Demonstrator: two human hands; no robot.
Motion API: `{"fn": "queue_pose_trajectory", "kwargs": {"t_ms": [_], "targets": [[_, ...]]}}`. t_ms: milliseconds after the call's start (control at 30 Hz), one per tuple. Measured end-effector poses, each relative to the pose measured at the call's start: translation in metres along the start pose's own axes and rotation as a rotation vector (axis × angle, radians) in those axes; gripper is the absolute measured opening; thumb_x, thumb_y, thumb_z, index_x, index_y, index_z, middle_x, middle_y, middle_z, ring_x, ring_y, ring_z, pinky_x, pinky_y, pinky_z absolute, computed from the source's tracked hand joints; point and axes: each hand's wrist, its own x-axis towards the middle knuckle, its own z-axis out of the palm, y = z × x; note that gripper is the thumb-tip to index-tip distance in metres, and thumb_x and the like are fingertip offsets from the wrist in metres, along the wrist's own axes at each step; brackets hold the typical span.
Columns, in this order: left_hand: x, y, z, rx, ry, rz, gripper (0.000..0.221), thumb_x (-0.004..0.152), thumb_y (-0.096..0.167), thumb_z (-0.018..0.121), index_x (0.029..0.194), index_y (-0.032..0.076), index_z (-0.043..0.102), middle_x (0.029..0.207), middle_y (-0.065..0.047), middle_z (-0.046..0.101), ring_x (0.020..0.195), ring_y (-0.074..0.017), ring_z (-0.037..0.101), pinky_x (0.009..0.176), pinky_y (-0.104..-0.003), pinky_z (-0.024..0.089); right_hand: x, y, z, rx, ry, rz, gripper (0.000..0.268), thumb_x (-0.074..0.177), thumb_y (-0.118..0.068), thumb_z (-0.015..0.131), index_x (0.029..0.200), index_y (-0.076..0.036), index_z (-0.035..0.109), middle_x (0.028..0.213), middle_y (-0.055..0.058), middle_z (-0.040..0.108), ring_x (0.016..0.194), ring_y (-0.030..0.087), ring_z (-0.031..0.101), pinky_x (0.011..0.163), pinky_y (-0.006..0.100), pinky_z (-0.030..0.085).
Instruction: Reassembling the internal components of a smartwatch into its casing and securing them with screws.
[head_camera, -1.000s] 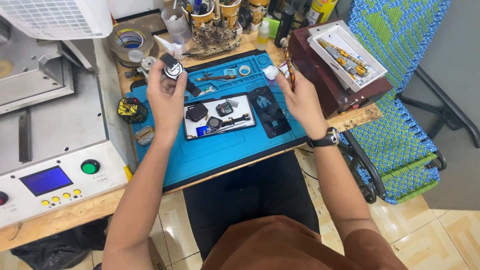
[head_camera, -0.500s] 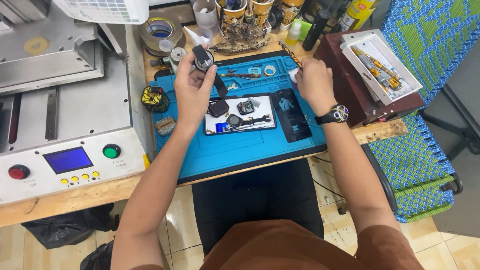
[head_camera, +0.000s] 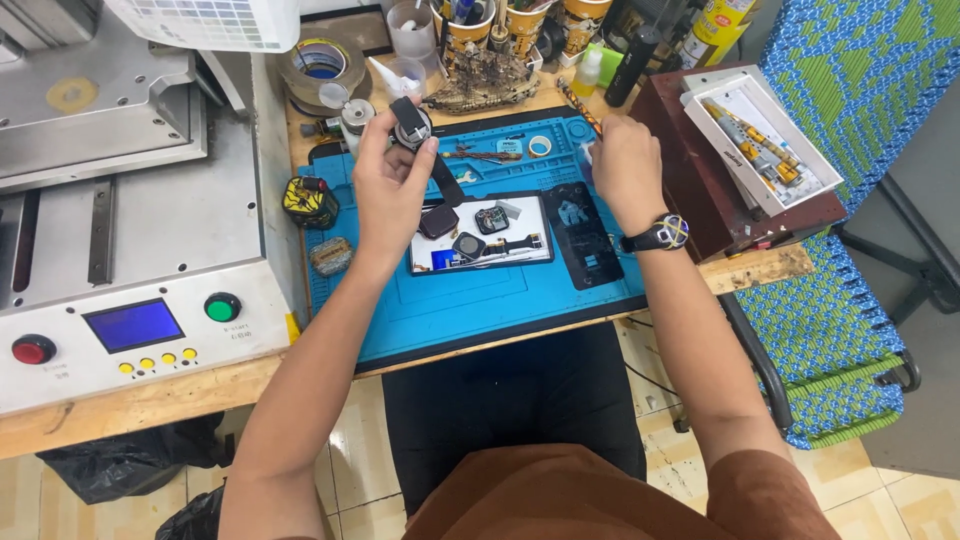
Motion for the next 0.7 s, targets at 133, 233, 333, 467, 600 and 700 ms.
{"fn": "queue_pose_trajectory", "kwargs": {"t_ms": [133, 233, 333, 467, 600, 700], "targets": [[-0.001, 0.001, 0.0, 0.003, -0.009, -0.002, 0.033, 0.095, 0.006, 0.059, 0.126, 0.013, 0.05, 0.124, -0.003, 0.054, 0.072, -0.0071, 0.052, 0.064, -0.018, 0.044, 0.005, -0.009, -0.012, 0.094, 0.019, 0.023, 0.012, 0.088, -0.008, 0.065, 0.087, -0.002, 0.054, 0.085, 0.017, 0.059, 0.075, 0.035, 0.056, 0.059, 0.045, 0.047], [0.001, 0.002, -0.001, -0.015, 0.007, 0.009, 0.034, 0.095, 0.005, 0.059, 0.127, 0.014, 0.05, 0.125, -0.002, 0.055, 0.071, -0.0058, 0.049, 0.063, -0.017, 0.042, 0.015, -0.015, -0.019, 0.175, 0.034, 0.045, 0.013, 0.09, -0.006, 0.062, 0.083, -0.003, 0.051, 0.083, 0.017, 0.057, 0.073, 0.037, 0.056, 0.055, 0.047, 0.045], [0.001, 0.0, -0.001, -0.011, 0.01, 0.01, 0.033, 0.095, 0.006, 0.059, 0.126, 0.013, 0.05, 0.124, -0.003, 0.056, 0.073, -0.0064, 0.051, 0.063, -0.018, 0.043, 0.025, -0.033, -0.03, 0.447, -0.072, 0.1, 0.035, 0.088, -0.004, 0.065, 0.068, -0.011, 0.038, 0.067, 0.004, 0.053, 0.066, 0.022, 0.056, 0.062, 0.037, 0.045], [0.0, 0.001, 0.0, -0.008, -0.006, 0.019, 0.033, 0.095, 0.005, 0.058, 0.126, 0.012, 0.05, 0.124, -0.003, 0.055, 0.071, -0.0067, 0.051, 0.063, -0.019, 0.044, 0.038, -0.064, -0.023, 0.567, -0.238, 0.103, 0.023, 0.091, -0.01, 0.063, 0.076, -0.013, 0.047, 0.075, 0.001, 0.055, 0.07, 0.014, 0.054, 0.066, 0.028, 0.048], [0.002, -0.018, 0.0, -0.002, 0.015, 0.054, 0.034, 0.095, 0.003, 0.059, 0.127, 0.01, 0.05, 0.111, -0.005, 0.048, 0.072, -0.0144, 0.064, 0.06, -0.025, 0.056, 0.043, -0.07, 0.007, 0.7, -0.171, -0.189, 0.024, 0.086, -0.002, 0.062, 0.07, -0.005, 0.044, 0.072, 0.018, 0.064, 0.078, 0.037, 0.067, 0.067, 0.042, 0.05], [0.002, -0.022, -0.001, -0.019, 0.01, 0.052, 0.035, 0.094, 0.003, 0.058, 0.127, 0.01, 0.05, 0.111, -0.006, 0.047, 0.073, -0.0142, 0.064, 0.06, -0.025, 0.056, 0.029, -0.074, -0.019, 0.809, -0.194, -0.082, 0.027, 0.097, -0.015, 0.053, 0.073, -0.01, 0.042, 0.078, 0.014, 0.065, 0.077, 0.024, 0.068, 0.066, 0.036, 0.051]]}}
